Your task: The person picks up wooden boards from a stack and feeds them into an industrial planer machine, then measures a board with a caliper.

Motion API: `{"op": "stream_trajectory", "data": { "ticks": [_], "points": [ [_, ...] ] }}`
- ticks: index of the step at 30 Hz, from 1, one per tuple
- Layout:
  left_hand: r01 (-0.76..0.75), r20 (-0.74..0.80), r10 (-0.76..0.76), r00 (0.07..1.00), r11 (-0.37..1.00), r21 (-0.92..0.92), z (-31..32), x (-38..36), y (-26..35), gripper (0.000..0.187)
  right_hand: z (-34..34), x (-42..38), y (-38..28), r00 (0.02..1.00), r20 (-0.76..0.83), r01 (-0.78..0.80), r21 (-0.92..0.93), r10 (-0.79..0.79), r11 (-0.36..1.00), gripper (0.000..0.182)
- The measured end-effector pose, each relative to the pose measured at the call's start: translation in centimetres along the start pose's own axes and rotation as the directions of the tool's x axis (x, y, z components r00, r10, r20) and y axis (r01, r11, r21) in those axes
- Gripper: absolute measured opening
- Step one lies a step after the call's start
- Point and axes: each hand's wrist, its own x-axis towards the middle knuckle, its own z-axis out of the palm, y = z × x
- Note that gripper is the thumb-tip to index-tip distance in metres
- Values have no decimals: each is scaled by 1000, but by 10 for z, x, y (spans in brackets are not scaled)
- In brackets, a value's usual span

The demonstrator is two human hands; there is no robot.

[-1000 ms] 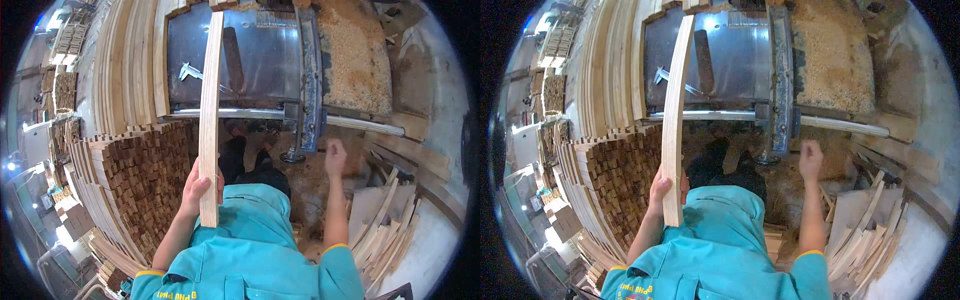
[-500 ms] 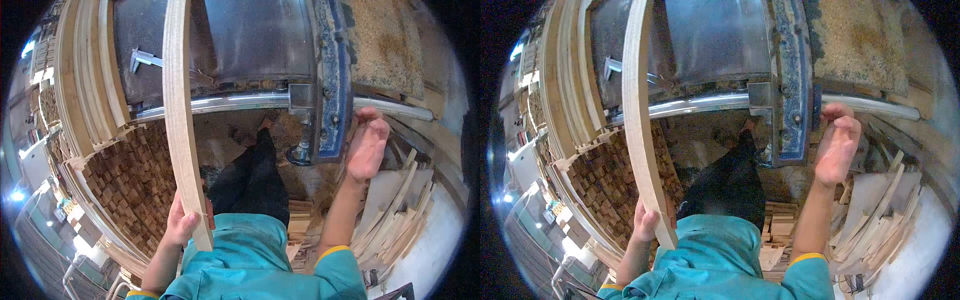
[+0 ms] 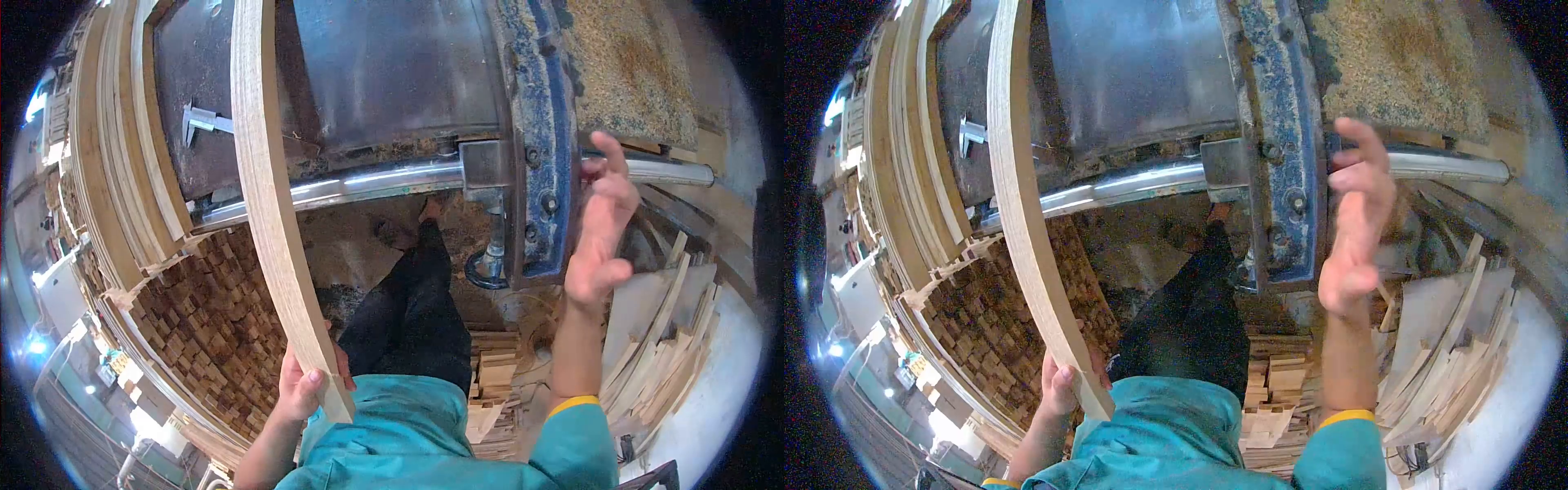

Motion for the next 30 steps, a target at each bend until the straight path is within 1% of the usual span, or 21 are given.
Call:
{"op": "stream_trajectory", "data": {
  "ticks": [2, 4, 5, 6, 8, 9, 10, 12, 13, 14, 16, 17, 18, 20, 23, 24, 26, 27, 28, 30],
  "points": [
    [22, 34, -22, 999, 1000, -15, -2, 3, 0, 82, -12, 5, -4, 992, 123, 44, -106, -31, 993, 98],
    [22, 19, -22, 1000, 1000, -5, -1, 5, 3, 82, -27, 12, -3, 999, -43, 30, 34, -29, 999, 100],
    [25, 4, -25, 1000, 1000, 4, -1, 4, 4, 81, -27, 13, -1, 992, -124, 57, 150, -38, 987, 98],
    [32, 0, -32, 999, 999, 5, -2, 3, 4, 81, -19, 8, 1, 992, -124, 49, 151, -30, 987, 98],
    [33, 14, -33, 999, 999, 14, -2, 7, 5, 80, 2, -1, 5, 994, 7, 109, 132, -110, 985, 94],
    [35, 19, -36, 999, 999, 15, -2, 8, 4, 80, -1, 1, -2, 997, 28, 62, 197, -69, 979, 91],
    [32, 15, -32, 999, 999, 9, -2, 9, 3, 80, -5, 4, -3, 997, 24, 62, 192, -68, 979, 91],
    [31, 10, -31, 999, 999, 5, -3, 11, 4, 79, -19, 11, -1, 996, -50, 78, 159, -71, 984, 91],
    [22, 6, -22, 1000, 1000, 6, -5, 11, 4, 79, -28, 14, -1, 993, -97, 82, 175, -66, 981, 92],
    [13, -3, -13, 1000, 1000, 7, -6, 11, 5, 79, -28, 14, 1, 994, -95, 78, 179, -62, 981, 92],
    [20, -9, -20, 1000, 1000, 19, -11, 11, 6, 80, -26, 9, 1, 980, -199, 60, 216, -16, 975, 93],
    [24, -7, -24, 1000, 999, 33, -13, 12, 6, 81, -10, -3, -1, 987, -154, -20, 154, 44, 988, 92],
    [28, -7, -27, 1000, 999, 35, -14, 13, 6, 81, 1, -1, 1, 999, -28, 22, 94, -19, 995, 91],
    [36, -16, -36, 999, 999, 20, -15, 16, 7, 84, -10, 0, 1, 985, -174, 44, 214, -6, 976, 88],
    [35, -27, -34, 999, 998, 42, -15, 21, 8, 86, -27, 11, -3, 976, -217, 53, 220, -4, 974, 87],
    [39, -26, -38, 999, 999, 37, -15, 21, 8, 86, -20, 8, -2, 977, -213, 49, 217, -2, 975, 87],
    [41, -38, -39, 999, 998, 50, -15, 23, 9, 86, 2, 0, 0, 995, -96, -10, 136, 23, 991, 83],
    [43, -39, -41, 998, 998, 52, -13, 24, 10, 86, 2, 1, -3, 990, -138, 25, 289, 16, 957, 81],
    [34, -49, -32, 998, 998, 57, -11, 26, 11, 86, -3, 3, -4, 990, -139, 23, 291, 19, 956, 81],
    [29, -57, -25, 998, 997, 65, -10, 28, 14, 86, -17, 7, -6, 989, -147, 19, 174, 7, 985, 79]
  ]
}}
